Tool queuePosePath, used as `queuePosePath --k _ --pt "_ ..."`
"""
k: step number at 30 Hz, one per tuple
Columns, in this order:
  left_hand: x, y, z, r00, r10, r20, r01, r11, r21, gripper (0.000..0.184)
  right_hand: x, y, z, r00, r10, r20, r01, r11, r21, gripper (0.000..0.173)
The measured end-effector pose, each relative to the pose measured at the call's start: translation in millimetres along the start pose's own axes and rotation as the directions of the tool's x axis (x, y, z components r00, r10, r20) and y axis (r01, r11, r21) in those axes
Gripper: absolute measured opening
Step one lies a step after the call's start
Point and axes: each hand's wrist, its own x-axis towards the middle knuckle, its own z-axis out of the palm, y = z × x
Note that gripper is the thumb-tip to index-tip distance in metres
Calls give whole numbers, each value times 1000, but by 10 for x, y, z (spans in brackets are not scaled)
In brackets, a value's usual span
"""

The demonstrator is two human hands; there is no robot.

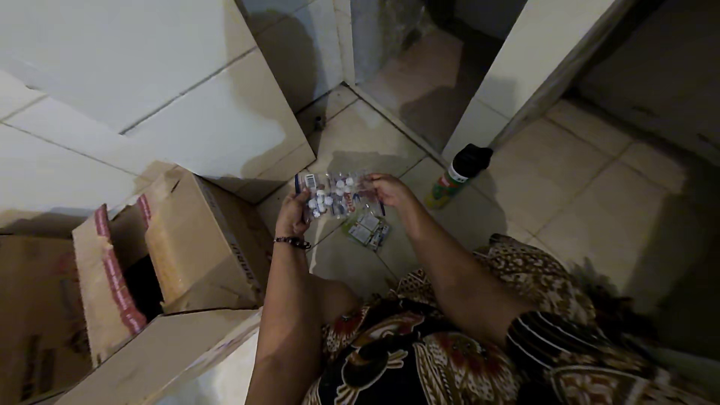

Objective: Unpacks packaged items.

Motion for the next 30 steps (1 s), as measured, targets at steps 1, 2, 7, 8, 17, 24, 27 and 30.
queuePosePath --k 1,2,7,8,17,24,27,30 --pt "4 -3 0 1000 -4 0 4 1000 -5 22 -12 -13 14 1000 7 -8 -7 1000 18 26" --pt "10 -9 2 1000 -8 -5 8 1000 -12 23 -23 -25 23 1000 13 -13 -13 1000 26 26" --pt "8 -24 24 1000 -13 1 13 999 31 23 -13 -1 -19 1000 -12 20 13 999 -35 28" --pt "4 -32 34 1000 -11 19 10 998 56 23 -31 -4 -13 1000 -21 21 22 998 -57 29" --pt "10 -36 103 998 -41 56 35 993 114 26 -137 -36 31 994 -99 54 106 986 -133 37" --pt "-18 -22 142 998 -49 34 42 979 201 33 -82 33 53 997 -59 -41 36 905 -423 50" --pt "-60 -9 187 998 -49 40 42 987 153 26 -179 -21 45 995 -100 5 95 922 -374 50" --pt "-79 -16 202 998 -40 52 33 993 114 26 -241 -33 25 988 -139 65 152 948 -280 44"
